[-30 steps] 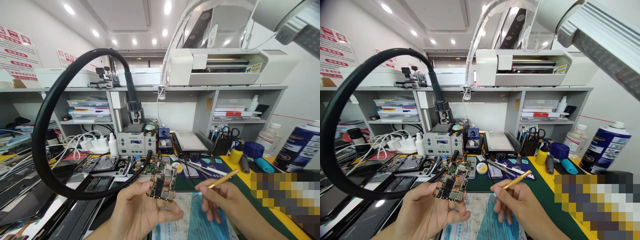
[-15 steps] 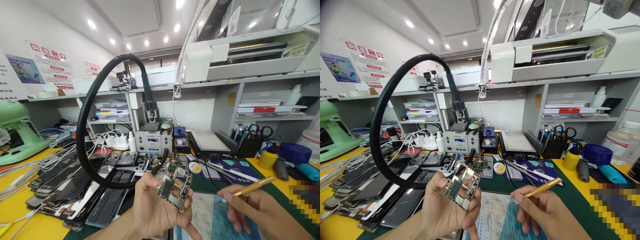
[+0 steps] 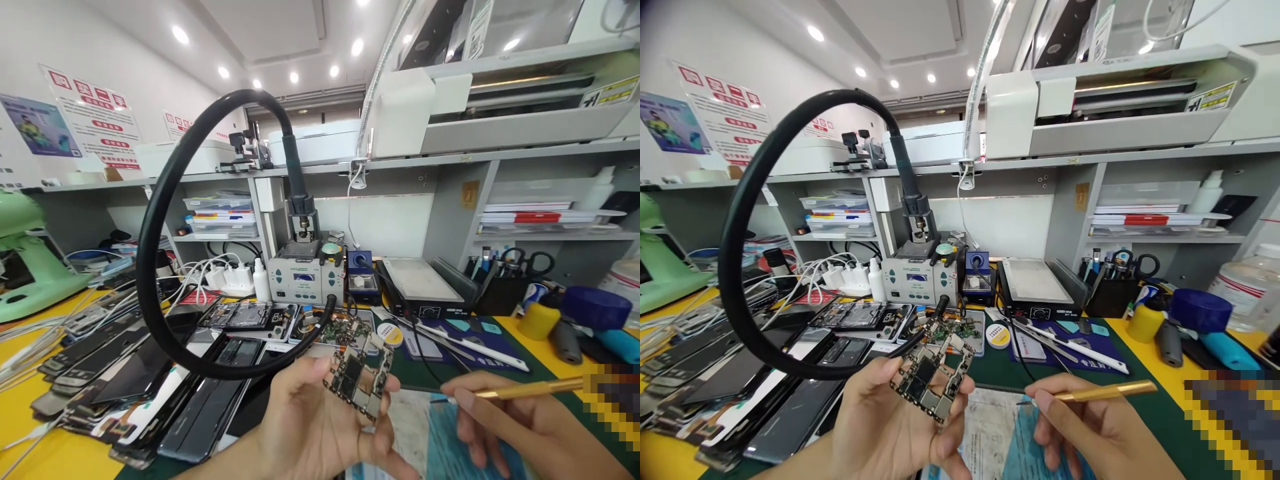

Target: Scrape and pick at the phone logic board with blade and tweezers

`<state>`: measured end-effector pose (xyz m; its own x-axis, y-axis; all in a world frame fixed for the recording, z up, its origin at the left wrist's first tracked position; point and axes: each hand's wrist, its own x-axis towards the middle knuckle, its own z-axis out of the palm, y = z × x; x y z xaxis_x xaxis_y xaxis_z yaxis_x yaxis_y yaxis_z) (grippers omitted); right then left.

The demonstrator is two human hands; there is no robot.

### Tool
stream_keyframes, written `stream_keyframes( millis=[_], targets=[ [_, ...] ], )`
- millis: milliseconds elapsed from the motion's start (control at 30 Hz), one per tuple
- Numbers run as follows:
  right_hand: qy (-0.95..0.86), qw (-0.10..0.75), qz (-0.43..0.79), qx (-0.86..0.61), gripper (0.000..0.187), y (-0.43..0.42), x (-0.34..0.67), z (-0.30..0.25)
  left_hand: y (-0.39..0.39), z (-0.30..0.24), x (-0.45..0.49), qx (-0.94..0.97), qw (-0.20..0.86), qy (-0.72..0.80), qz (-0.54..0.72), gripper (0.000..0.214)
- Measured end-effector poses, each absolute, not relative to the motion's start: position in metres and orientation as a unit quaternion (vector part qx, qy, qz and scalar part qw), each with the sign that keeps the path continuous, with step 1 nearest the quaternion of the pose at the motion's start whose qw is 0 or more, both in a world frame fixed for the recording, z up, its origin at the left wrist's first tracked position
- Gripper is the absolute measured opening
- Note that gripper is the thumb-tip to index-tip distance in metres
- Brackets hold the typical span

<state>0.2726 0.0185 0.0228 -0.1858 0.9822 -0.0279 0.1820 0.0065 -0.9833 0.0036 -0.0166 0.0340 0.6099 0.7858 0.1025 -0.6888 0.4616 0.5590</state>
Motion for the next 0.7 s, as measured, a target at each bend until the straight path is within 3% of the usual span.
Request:
stream_keyframes(
  millis=[167, 367, 700],
  targets=[
    [-0.619, 0.361, 0.506, -0.480, 0.054, 0.019, 0.276, 0.028, -0.017, 0.033, 0.005, 0.299, 0.835, 0.080, 0.455, 0.058],
    [-0.623, 0.397, 0.472, -0.481, 0.048, 0.012, 0.278, 0.040, -0.013, 0.032, 0.004, 0.329, 0.817, 0.074, 0.468, 0.048],
    [-0.593, 0.442, 0.568, -0.361, 0.033, -0.005, 0.249, 0.076, -0.019, 0.029, 0.002, 0.332, 0.842, 0.057, 0.420, 0.055]
  ],
)
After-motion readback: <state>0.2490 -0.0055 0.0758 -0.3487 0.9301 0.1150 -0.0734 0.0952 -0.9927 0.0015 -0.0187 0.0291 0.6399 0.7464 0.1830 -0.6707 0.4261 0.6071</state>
